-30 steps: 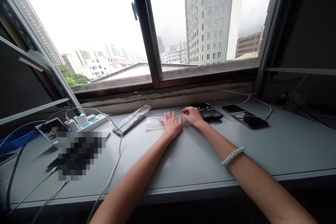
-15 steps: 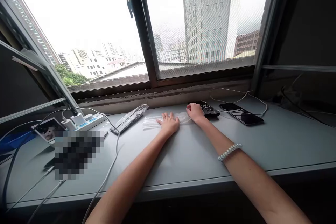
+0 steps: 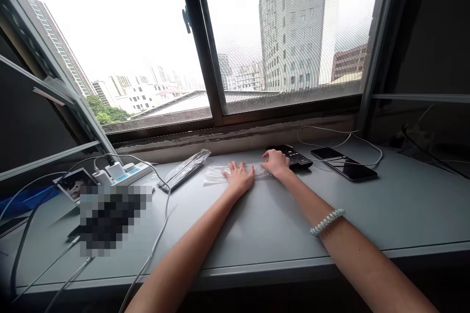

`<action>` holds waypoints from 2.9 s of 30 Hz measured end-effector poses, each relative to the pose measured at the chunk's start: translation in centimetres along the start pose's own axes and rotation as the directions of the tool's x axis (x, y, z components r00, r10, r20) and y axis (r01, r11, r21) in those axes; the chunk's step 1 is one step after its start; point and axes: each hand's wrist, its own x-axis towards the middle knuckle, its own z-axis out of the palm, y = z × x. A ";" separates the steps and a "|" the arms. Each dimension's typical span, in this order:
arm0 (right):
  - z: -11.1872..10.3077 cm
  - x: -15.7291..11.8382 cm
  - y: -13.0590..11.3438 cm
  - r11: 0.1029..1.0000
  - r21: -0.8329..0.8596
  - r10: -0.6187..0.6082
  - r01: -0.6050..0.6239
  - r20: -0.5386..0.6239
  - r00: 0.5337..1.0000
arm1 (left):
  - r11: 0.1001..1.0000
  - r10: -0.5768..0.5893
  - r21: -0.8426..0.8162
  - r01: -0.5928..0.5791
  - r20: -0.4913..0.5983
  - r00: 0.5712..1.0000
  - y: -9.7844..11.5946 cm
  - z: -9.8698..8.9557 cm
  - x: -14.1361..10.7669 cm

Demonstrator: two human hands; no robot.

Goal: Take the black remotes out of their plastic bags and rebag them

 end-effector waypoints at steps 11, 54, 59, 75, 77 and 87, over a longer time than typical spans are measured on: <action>0.9 -0.4 0.0 0.945 -0.033 -0.327 0.326 -0.044 0.944 | 0.999 -0.035 0.028 0.035 -0.010 0.999 -0.1 0.3 0.1; 0.9 -1.2 0.1 0.953 -0.054 -0.292 0.299 0.112 0.950 | 0.866 -0.472 -0.021 0.500 -0.366 0.802 -10.3 -2.8 3.8; 0.8 -1.1 0.0 0.957 -0.057 -0.276 0.285 0.121 0.953 | 0.808 -0.561 -0.001 0.589 -0.307 0.769 -11.2 -2.4 4.1; 0.8 -1.2 0.0 0.962 -0.044 -0.261 0.268 0.116 0.958 | 0.897 -0.356 0.129 0.422 -0.355 0.865 -10.4 -2.4 4.3; 0.7 -1.2 -0.1 0.964 -0.040 -0.258 0.264 0.120 0.959 | 0.911 -0.337 0.113 0.397 -0.352 0.873 -10.4 -2.5 4.4; 0.6 -1.3 -0.1 0.963 -0.052 -0.256 0.265 0.134 0.957 | 0.928 -0.328 0.051 0.368 -0.354 0.876 -10.3 -2.5 4.1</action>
